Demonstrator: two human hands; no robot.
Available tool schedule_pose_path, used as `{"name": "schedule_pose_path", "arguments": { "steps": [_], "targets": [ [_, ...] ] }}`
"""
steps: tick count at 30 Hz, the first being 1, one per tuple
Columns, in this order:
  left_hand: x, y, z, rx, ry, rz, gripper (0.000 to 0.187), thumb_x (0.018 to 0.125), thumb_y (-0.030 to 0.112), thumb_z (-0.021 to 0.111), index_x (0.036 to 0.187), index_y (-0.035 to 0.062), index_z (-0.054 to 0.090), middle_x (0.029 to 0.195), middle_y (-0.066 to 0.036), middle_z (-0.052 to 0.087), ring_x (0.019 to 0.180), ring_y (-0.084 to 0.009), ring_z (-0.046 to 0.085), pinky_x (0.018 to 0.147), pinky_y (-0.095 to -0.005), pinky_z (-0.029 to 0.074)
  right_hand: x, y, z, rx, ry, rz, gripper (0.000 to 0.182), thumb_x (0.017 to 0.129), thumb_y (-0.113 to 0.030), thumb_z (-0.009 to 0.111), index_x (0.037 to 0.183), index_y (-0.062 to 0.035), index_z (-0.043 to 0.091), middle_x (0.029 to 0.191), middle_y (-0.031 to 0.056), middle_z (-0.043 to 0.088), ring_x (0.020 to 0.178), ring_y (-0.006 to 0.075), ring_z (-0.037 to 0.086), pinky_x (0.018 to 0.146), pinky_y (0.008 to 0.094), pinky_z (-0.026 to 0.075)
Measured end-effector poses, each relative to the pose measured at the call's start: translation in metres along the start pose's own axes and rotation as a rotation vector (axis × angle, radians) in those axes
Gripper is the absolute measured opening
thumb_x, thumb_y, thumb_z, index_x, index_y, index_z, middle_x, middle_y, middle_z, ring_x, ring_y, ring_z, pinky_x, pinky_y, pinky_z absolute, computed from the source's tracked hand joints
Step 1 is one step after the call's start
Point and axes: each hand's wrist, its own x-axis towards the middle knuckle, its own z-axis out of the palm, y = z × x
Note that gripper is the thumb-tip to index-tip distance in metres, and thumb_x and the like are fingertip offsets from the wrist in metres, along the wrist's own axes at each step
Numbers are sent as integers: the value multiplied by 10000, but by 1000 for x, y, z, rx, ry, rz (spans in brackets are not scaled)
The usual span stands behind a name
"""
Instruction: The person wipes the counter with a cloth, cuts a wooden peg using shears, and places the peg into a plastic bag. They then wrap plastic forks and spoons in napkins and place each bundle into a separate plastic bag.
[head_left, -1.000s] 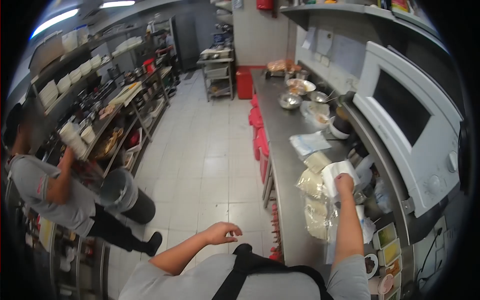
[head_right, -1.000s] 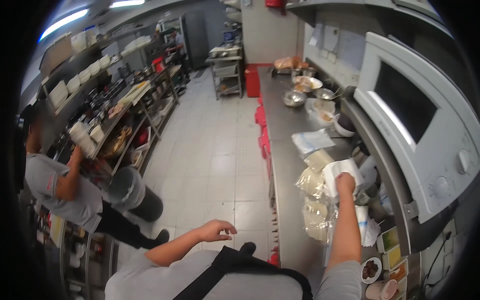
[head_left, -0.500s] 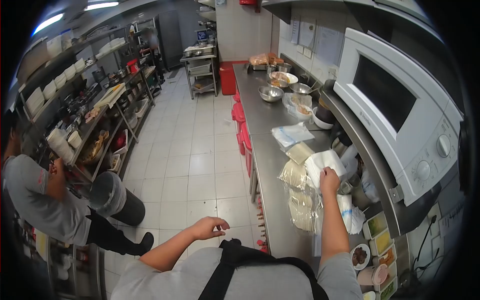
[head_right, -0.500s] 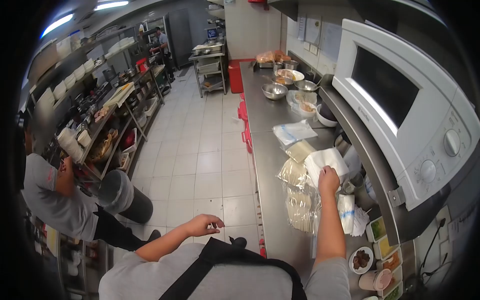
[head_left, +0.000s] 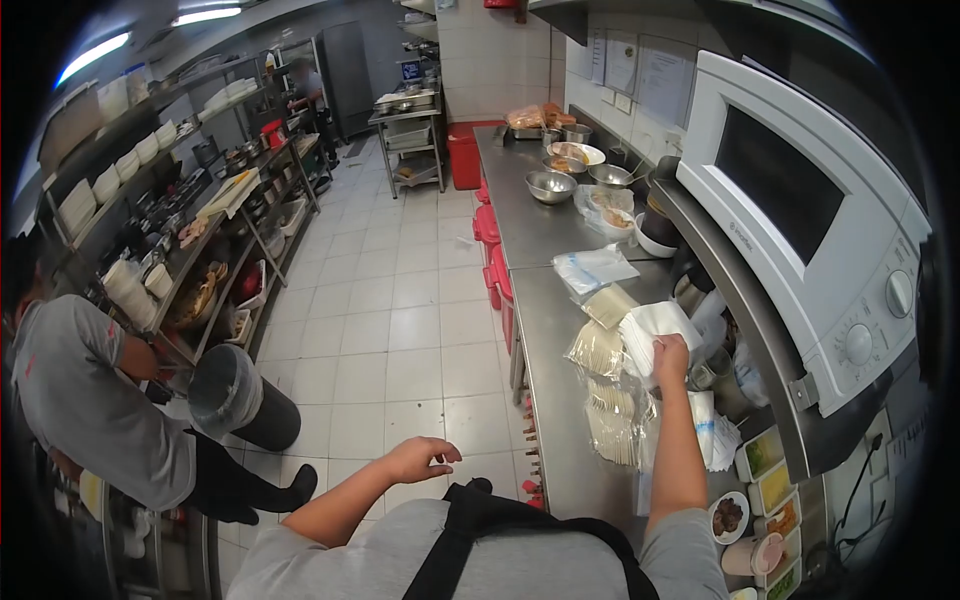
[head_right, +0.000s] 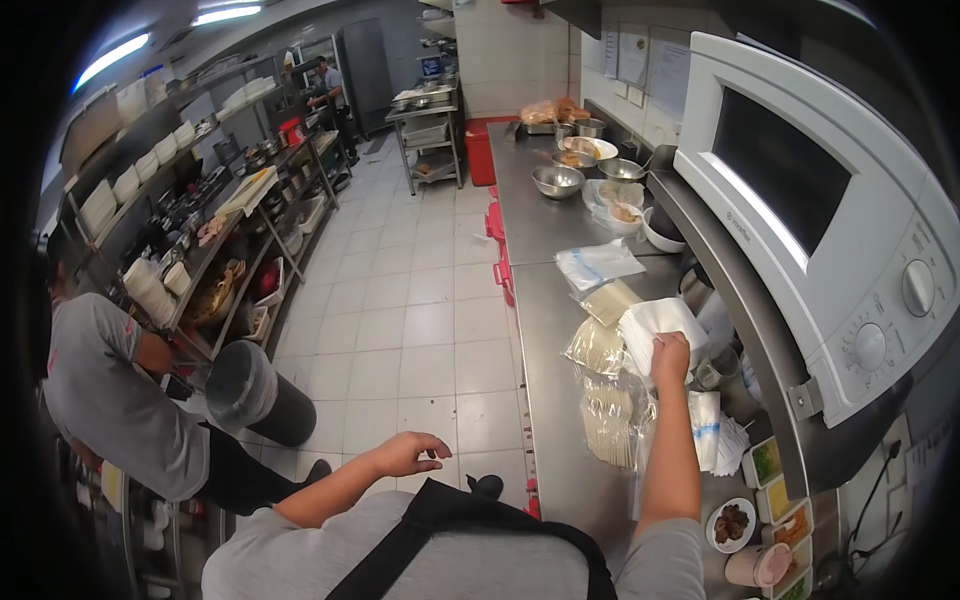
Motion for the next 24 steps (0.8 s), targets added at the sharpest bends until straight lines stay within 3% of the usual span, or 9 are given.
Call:
{"name": "schedule_pose_path", "arguments": {
  "steps": [2,3,6,10,12,14,18,22,24],
  "targets": [
    [1,-1,1,-21,-30,-38,239,821,161,673,1047,96,636,1012,-68,661,896,-226,641,788,-361,516,6,13,-5,74,43,-66,170,780,-81,607,909,-11,692,944,159,637,912,327,596,818,384,474],
    [3,-4,0,-11,-42,-49,248,817,168,678,1050,95,635,1010,-69,661,892,-228,641,783,-361,517,10,18,-5,10,224,-156,184,816,-92,581,932,24,665,920,189,646,851,332,608,807,393,480],
    [1,-16,8,42,-91,-66,273,807,184,690,1057,94,631,1003,-74,660,875,-233,641,767,-357,517,1,25,-30,160,353,58,225,874,-142,568,997,33,639,942,180,661,847,295,629,813,374,486],
    [-3,-57,3,110,-103,-74,295,795,192,699,1063,91,627,1001,-79,660,856,-223,646,752,-339,520,-73,54,-97,672,230,628,251,925,-191,571,1090,-9,622,1059,112,660,952,155,622,825,285,490],
    [-10,-52,-6,-30,-49,-224,296,806,189,696,1072,81,623,994,-71,665,847,-196,645,754,-330,518,-128,21,-141,1108,301,729,247,931,-164,565,1129,-20,595,1075,88,649,936,155,627,817,290,501],
    [-30,-87,12,-159,-64,-293,305,815,199,698,1084,78,618,986,-72,667,845,-182,641,759,-327,516,-182,17,-176,1305,251,749,342,934,-154,557,1230,12,513,1164,100,600,1041,215,591,903,348,478],
    [-57,-90,28,-107,-168,-417,355,830,234,698,1138,89,598,1001,-103,661,860,-189,643,782,-327,513,-260,15,-217,1179,363,886,408,930,-154,562,1295,-2,464,1183,104,584,1090,218,561,930,336,447],
    [-66,-75,38,-66,-232,-421,389,807,301,698,1134,118,595,1034,-118,671,938,-269,645,822,-361,504,-290,-27,-262,960,499,1024,443,928,-189,573,1323,-27,454,1194,116,582,1065,199,568,858,300,450],
    [-70,-70,42,-49,-212,-393,390,803,307,701,1132,127,597,1040,-118,669,943,-284,644,822,-369,505,-306,-19,-258,668,641,881,436,940,-222,559,1305,2,476,1212,141,581,1063,206,574,892,321,450]
  ]
}}
